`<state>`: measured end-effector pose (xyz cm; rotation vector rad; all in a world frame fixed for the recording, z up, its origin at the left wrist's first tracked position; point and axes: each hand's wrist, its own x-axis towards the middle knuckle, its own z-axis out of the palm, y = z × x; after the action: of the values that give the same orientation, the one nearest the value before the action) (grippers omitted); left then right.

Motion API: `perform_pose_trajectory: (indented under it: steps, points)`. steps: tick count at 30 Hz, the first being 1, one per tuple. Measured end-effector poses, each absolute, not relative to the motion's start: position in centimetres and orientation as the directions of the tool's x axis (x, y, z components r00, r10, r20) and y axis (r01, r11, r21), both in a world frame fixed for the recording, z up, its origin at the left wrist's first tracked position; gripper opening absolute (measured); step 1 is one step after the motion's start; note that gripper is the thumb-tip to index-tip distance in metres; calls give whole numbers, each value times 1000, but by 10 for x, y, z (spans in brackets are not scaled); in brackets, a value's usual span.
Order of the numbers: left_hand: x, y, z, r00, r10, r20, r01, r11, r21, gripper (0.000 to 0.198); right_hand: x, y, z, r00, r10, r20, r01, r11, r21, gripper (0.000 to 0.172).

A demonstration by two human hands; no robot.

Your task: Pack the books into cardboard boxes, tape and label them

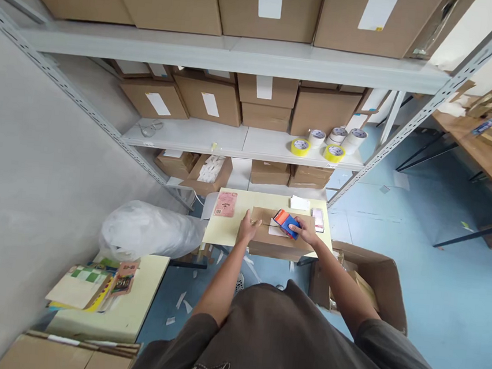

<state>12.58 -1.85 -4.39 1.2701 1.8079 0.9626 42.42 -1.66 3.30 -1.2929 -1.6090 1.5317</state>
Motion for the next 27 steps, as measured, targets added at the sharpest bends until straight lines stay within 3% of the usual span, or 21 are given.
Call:
perform_pose_trajectory:
  steps: [3, 5, 9, 11, 13, 20, 27]
  points:
    - [131, -21, -23, -378, 925, 26, 466, 166, 869, 64, 423, -16, 33, -390, 900, -196, 253, -100, -962, 58]
    - [137, -18, -8, -350, 937, 11, 381, 132, 915, 46, 423, -16, 33, -394, 903, -174, 256, -74, -964, 56]
    - [153, -3, 17, 22, 958, -286, 5, 286, 958, 61, 422, -17, 37, -415, 895, -163, 259, -56, -964, 54]
    - [159, 4, 25, 173, 925, -337, -128, 361, 924, 63, 421, -18, 40, -421, 891, -171, 271, -57, -961, 54]
    - [161, 8, 28, 221, 919, -327, -191, 369, 909, 60, 419, -19, 44, -414, 892, -178, 289, -57, -956, 55]
    - [147, 4, 13, -60, 983, -172, -93, 166, 982, 52, 409, -10, 63, -364, 906, -217, 463, -26, -886, 59]
    - [143, -5, -11, -198, 951, -236, 55, 251, 966, 57, 413, 9, 82, -357, 887, -293, 690, 39, -723, 55]
